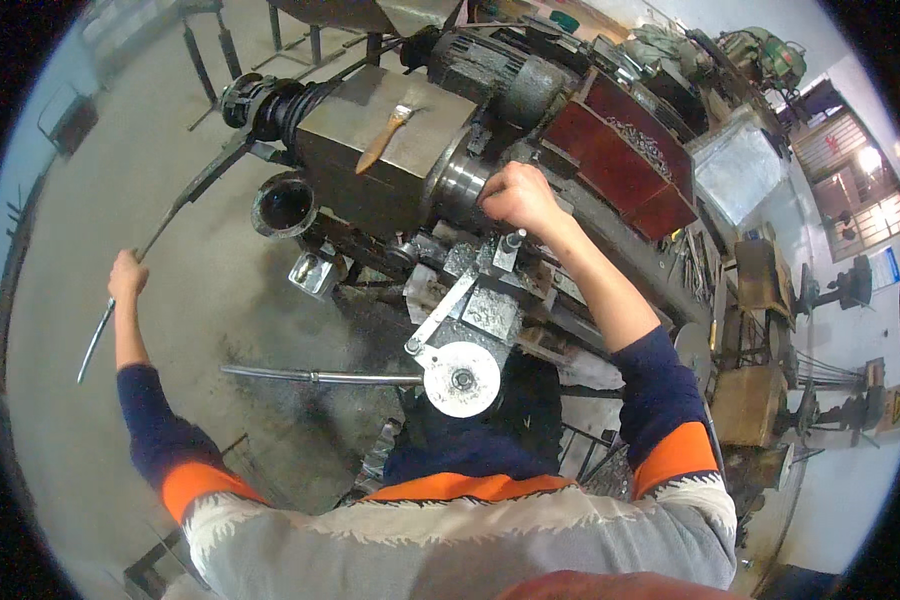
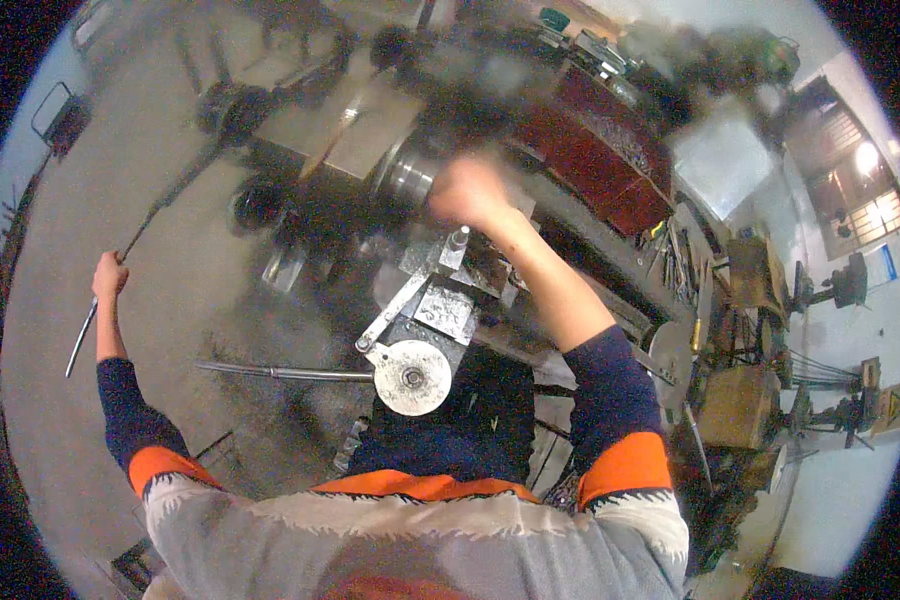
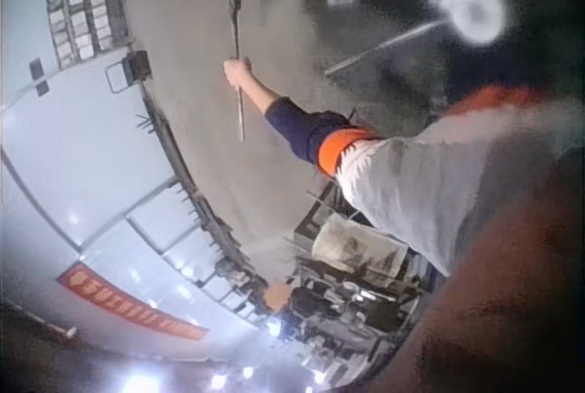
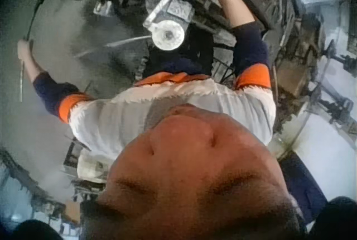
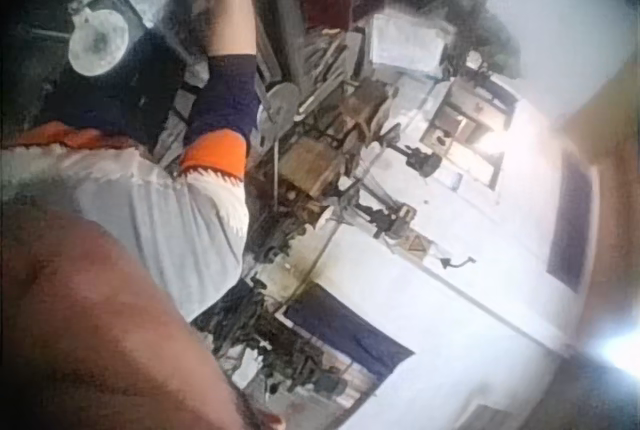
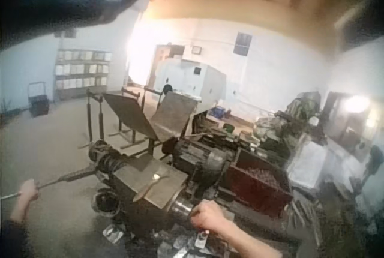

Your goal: The person operates a metal lathe, repeatedly loading small cylindrical metal rods into the chuck, machining them, and removing the finished pieces. The person places the finished parts into a metal basket and continues the cycle with new rods.

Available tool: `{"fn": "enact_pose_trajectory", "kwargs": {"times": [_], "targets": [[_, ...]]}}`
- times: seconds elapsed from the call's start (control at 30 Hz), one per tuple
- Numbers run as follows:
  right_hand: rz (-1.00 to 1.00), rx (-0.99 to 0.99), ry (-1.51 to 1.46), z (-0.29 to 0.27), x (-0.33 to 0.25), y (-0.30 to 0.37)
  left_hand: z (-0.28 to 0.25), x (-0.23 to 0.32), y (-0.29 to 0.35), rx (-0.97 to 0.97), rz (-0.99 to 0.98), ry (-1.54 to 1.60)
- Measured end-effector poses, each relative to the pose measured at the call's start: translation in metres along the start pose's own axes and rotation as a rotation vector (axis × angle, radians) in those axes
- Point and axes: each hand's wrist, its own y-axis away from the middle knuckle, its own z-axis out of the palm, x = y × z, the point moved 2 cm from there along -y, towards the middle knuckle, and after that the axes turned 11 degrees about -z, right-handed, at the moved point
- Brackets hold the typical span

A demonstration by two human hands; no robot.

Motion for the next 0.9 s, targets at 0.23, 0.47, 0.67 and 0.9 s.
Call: {"fn": "enact_pose_trajectory", "kwargs": {"times": [0.23, 0.47, 0.67, 0.9], "targets": [[-0.144, 0.203, -0.1, -0.025, 0.002, 0.031, 0.123, 0.133, 0.091, -0.291, 0.428, 0.496], [0.073, 0.408, -0.108, -0.082, 0.042, 0.193, 0.188, 0.173, 0.138, -0.251, 0.747, -0.262], [0.635, 0.467, -0.029, -0.058, 0.108, 0.378, 0.172, 0.177, 0.138, -0.22, 0.691, -0.241], [1.173, 0.116, 0.328, -0.027, 0.196, 0.65, 0.073, 0.078, 0.173, -0.312, 0.444, 0.141]]}}
